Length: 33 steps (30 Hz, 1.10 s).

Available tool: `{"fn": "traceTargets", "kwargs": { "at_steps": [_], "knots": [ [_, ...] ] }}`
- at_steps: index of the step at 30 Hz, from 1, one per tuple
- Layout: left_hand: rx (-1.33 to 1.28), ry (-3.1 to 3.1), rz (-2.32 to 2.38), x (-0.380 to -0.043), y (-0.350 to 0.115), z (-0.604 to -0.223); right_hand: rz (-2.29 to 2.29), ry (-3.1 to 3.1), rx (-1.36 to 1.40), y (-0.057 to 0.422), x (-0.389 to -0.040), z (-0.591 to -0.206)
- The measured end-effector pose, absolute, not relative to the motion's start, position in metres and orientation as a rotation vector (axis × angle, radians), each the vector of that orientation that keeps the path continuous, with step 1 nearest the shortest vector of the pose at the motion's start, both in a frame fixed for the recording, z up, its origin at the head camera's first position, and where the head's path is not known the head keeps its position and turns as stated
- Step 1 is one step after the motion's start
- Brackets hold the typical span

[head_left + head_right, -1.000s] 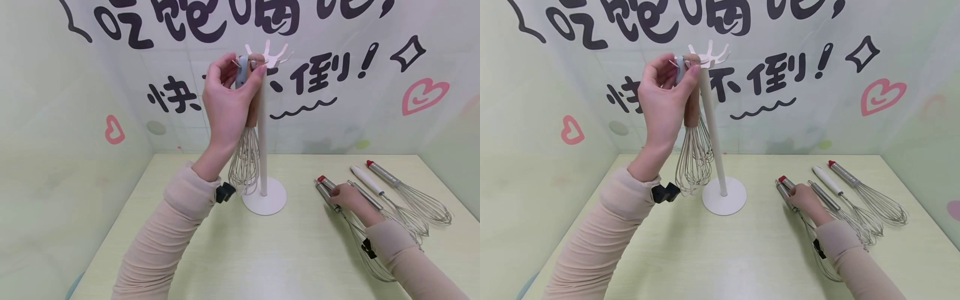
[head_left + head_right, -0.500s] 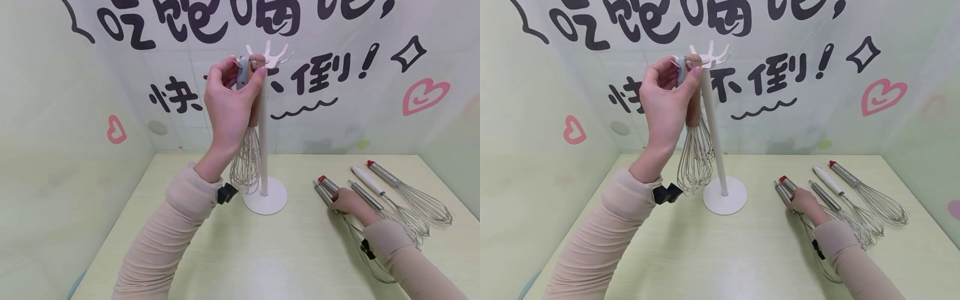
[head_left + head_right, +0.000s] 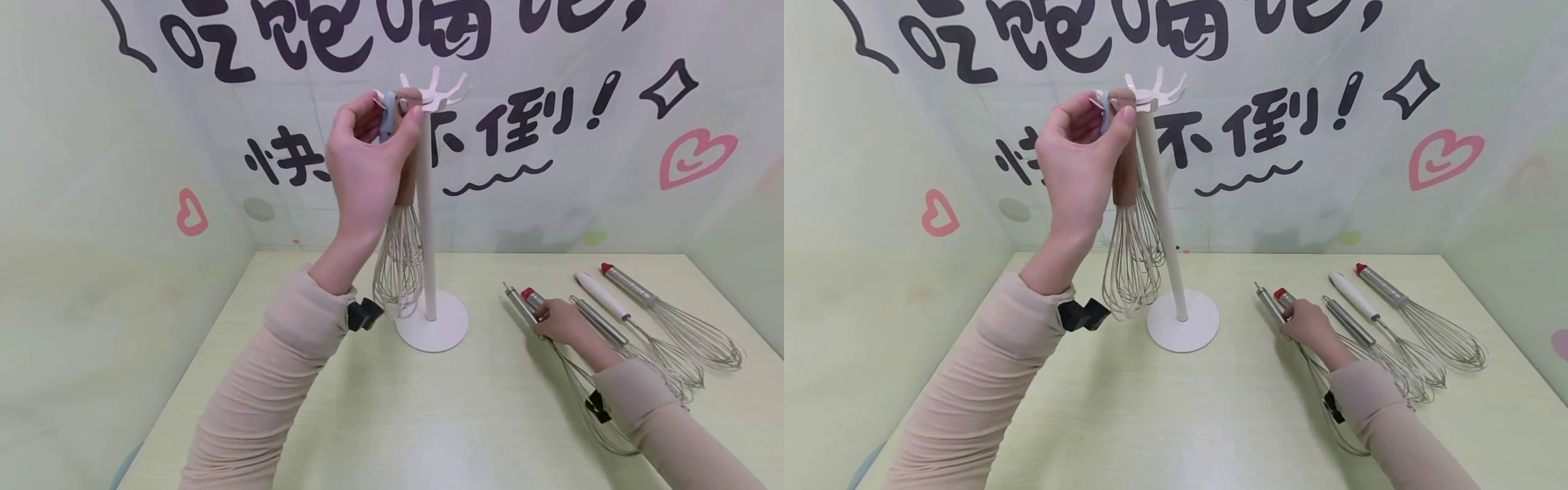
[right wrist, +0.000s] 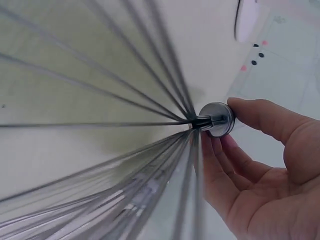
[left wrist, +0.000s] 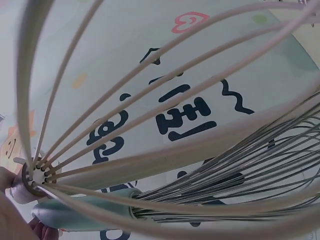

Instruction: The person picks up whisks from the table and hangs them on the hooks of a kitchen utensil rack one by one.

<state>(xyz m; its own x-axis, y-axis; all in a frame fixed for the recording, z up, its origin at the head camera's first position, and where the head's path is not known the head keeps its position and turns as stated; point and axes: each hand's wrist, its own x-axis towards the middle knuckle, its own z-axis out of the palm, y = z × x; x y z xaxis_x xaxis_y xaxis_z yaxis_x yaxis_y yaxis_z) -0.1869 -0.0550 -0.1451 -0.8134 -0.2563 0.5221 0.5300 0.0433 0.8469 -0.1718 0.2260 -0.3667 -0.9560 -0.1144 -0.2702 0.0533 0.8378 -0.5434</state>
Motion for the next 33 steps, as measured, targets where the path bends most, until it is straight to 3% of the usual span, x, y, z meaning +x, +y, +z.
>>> {"fn": "traceTargets", "kwargs": {
  "at_steps": [33],
  "knots": [
    [-0.367, -1.763, -1.907, -0.197, -0.072, -0.147, -1.424, 2.945, -0.141, 0.191, -0.164, -0.261]
  ]
}}
